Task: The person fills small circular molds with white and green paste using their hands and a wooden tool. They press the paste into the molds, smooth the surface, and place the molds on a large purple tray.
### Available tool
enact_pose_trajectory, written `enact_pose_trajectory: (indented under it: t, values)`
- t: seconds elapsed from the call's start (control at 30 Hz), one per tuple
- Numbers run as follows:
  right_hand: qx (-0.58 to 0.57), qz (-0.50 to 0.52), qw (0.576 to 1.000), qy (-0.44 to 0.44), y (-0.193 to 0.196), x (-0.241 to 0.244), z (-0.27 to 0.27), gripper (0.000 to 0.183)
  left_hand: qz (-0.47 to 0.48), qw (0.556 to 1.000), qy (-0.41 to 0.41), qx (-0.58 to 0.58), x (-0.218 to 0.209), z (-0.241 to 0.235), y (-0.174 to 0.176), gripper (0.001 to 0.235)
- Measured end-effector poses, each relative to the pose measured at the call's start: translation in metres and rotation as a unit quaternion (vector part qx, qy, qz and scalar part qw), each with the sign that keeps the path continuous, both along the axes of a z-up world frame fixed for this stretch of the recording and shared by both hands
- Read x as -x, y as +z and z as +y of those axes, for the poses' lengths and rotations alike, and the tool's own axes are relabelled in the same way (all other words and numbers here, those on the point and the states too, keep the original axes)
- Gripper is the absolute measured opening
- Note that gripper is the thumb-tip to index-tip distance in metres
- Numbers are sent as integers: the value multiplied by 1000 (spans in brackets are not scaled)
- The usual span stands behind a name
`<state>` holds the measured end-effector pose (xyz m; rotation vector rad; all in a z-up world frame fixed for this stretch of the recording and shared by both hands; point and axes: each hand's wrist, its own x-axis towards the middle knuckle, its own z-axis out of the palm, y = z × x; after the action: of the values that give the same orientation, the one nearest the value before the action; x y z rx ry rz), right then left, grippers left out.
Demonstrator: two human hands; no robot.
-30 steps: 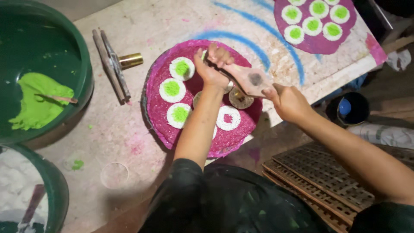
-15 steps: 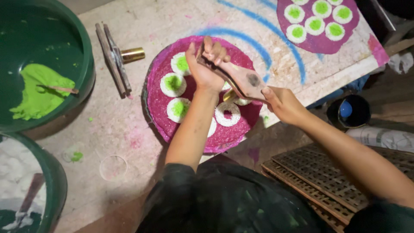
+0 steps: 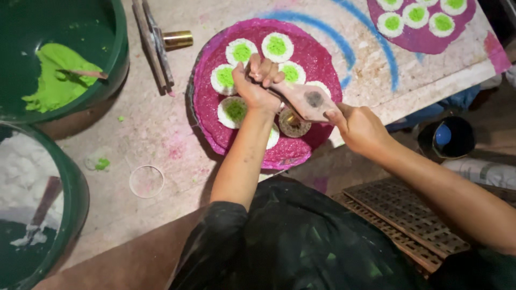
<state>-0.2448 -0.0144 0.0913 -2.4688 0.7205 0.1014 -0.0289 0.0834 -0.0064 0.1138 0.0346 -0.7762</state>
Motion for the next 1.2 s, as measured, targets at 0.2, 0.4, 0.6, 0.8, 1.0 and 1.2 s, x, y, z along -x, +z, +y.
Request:
enact_pose_trajectory:
  t: [0.2,0.4,0.6,0.8,1.0,1.2]
  values:
    - [4,38,999,1,-4,9,-12,51,34,999,9,-20,8,-5,1,29]
    - [34,-48,998,15,-18,1,-22,53,-18,1000,7,-24,-6,-9,30,33]
    - [-80,-133,988,18,-35,19,-35,56,-105,909,-217,-339,8,25,18,47]
    - [-96,-187,977,-12,-62,31,-38,56,-355,759,-288,-464,41,37,-34,49]
    - [-202,-296,927,-114,-86,40,-35,65,-822,285,-8,-493,59,70,-29,71]
    - [-222,-381,881,-172,-124,72,-23,80,-781,320,66,-532,69,79,-2,35]
